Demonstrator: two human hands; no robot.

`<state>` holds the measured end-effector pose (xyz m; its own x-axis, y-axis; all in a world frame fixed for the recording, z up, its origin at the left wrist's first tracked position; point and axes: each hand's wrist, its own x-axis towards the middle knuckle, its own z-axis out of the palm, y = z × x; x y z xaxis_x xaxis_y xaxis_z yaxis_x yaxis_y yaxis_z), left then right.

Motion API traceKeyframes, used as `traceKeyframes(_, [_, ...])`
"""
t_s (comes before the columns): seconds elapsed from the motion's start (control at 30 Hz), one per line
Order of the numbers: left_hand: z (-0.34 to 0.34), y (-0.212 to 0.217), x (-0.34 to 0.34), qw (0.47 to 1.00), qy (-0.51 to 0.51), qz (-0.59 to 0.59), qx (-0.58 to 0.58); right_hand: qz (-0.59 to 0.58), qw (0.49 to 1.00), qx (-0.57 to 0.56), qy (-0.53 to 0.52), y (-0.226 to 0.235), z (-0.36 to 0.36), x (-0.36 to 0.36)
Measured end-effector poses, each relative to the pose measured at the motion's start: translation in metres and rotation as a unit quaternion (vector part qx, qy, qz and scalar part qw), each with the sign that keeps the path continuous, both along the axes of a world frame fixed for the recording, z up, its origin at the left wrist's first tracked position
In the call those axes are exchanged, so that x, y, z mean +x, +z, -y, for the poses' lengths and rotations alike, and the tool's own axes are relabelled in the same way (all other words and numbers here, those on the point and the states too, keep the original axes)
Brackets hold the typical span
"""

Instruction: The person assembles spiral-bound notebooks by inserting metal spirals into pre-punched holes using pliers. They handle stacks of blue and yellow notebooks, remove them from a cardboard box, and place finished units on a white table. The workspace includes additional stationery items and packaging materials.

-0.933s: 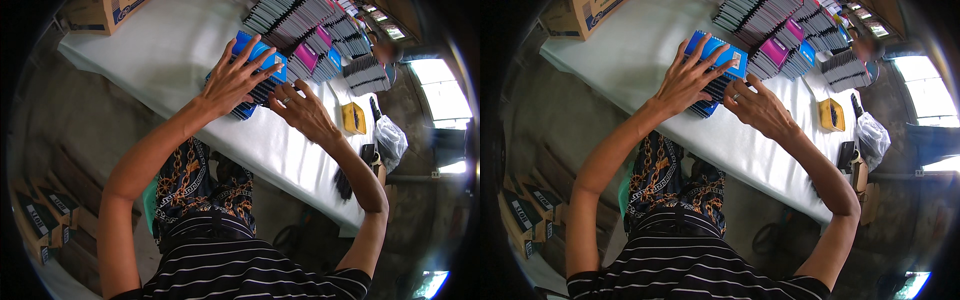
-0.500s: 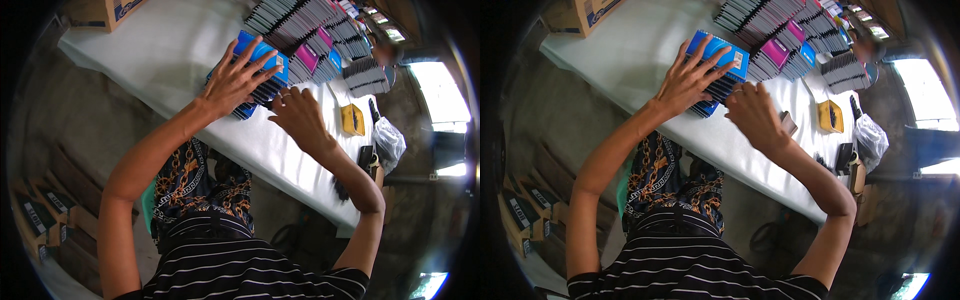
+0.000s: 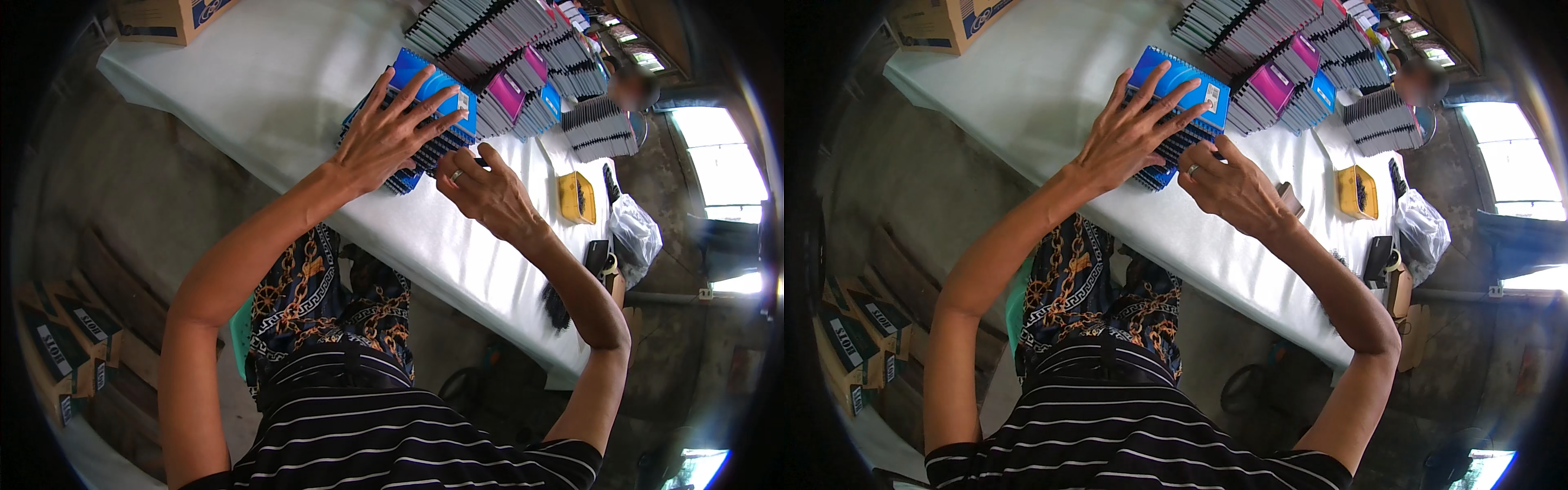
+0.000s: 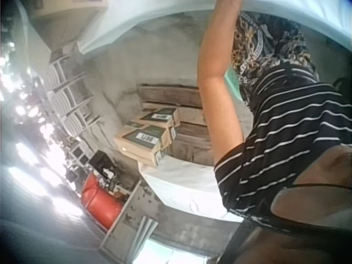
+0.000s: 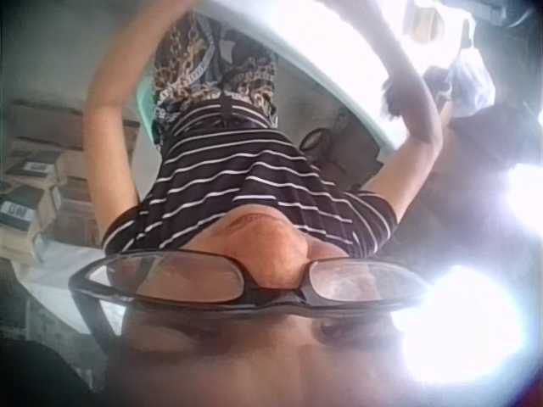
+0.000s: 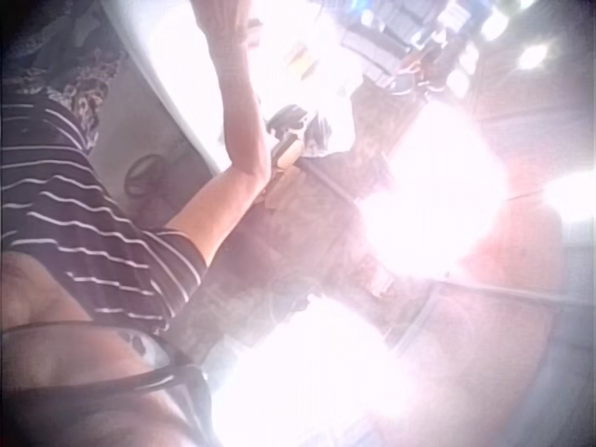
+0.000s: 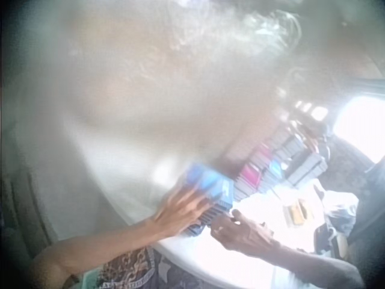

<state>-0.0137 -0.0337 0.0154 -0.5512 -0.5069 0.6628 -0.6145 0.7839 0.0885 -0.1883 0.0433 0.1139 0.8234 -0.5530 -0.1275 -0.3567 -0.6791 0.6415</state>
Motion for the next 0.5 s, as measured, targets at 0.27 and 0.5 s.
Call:
traceKeyframes(0.27, [-0.001,-0.001,0.000,1.000,-0.004,-0.006,0.013,-0.005,1.000,0.010,-0.002,0.009,0.003,0.006])
traceKeyframes(0.5, [0.000,0.000,-0.001,1.000,0.011,0.013,0.000,0.022,0.999,0.030,-0.037,-0.005,-0.001,0.004])
